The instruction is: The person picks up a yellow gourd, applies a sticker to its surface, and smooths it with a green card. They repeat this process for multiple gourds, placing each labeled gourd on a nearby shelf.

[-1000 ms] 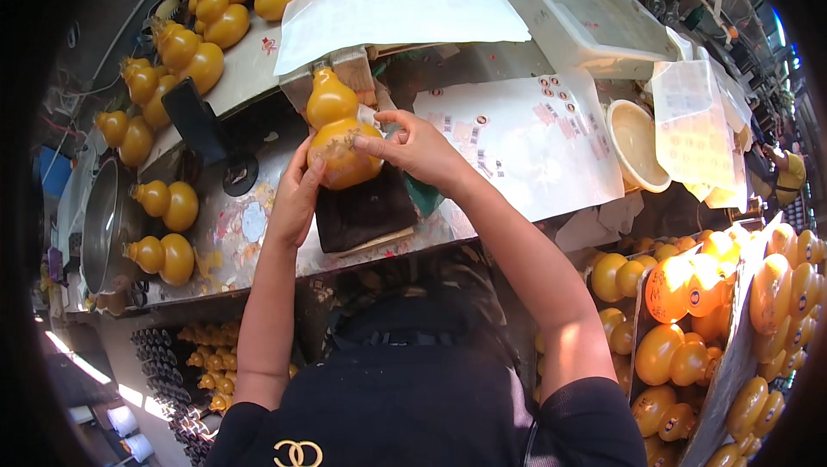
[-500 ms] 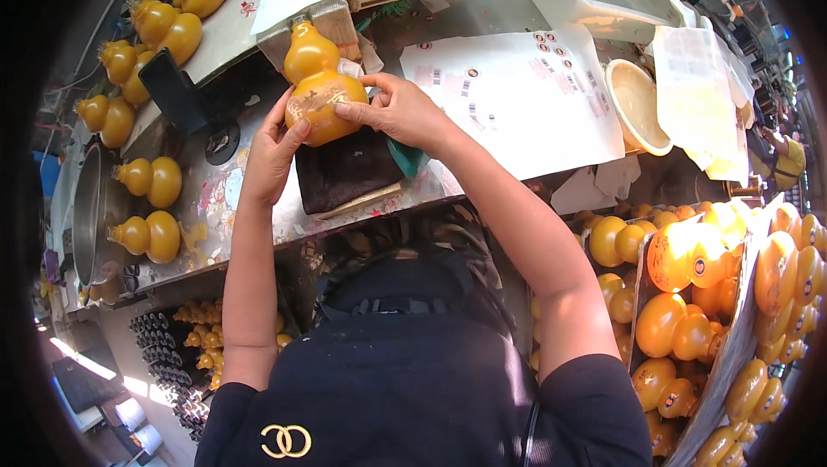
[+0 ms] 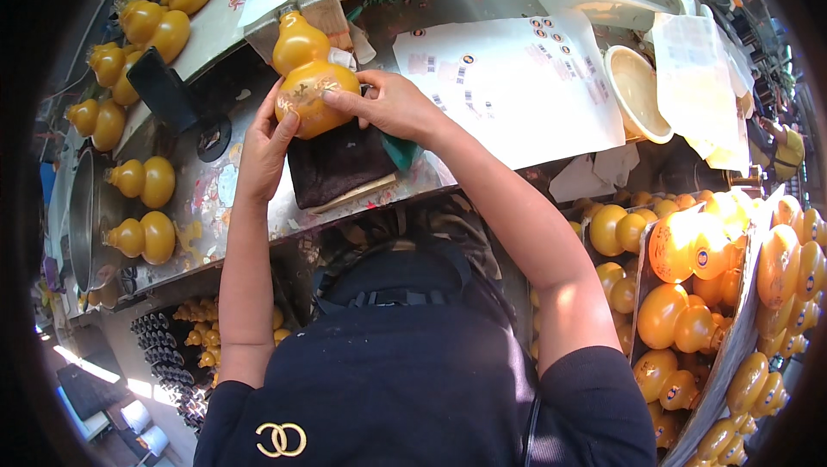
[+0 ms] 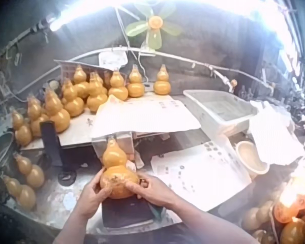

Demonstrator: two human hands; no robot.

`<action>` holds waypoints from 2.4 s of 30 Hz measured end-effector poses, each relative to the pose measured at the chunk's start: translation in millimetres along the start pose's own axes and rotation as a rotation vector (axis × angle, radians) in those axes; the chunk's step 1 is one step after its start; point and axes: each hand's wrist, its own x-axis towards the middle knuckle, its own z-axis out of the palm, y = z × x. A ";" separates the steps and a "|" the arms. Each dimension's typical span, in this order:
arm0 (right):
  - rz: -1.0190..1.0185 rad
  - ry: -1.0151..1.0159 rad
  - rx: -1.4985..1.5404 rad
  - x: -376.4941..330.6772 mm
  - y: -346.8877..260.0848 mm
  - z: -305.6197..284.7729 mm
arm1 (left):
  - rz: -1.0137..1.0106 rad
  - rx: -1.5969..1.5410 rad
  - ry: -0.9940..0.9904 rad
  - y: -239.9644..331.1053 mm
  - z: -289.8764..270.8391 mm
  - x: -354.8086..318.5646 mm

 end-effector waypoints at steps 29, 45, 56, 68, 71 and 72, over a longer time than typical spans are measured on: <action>0.052 -0.013 0.106 -0.7 -2.7 2.8 | 0.002 0.016 -0.031 -10.8 -10.9 1.3; 0.413 0.346 0.683 -11.1 26.3 -10.7 | -0.086 -0.085 -0.124 -9.8 -21.0 8.1; -0.427 0.430 -0.180 -53.1 -25.3 50.0 | -0.039 0.053 -0.147 -3.0 -16.5 6.4; -0.137 0.496 0.165 -45.7 13.8 26.9 | -0.101 0.109 -0.145 -0.7 -17.8 5.0; 0.074 0.428 0.461 -42.1 17.4 4.2 | -0.099 0.062 -0.122 -1.2 -16.6 5.2; 0.125 0.379 0.584 -39.9 15.7 -3.1 | -0.098 0.040 -0.111 -1.6 -16.2 5.5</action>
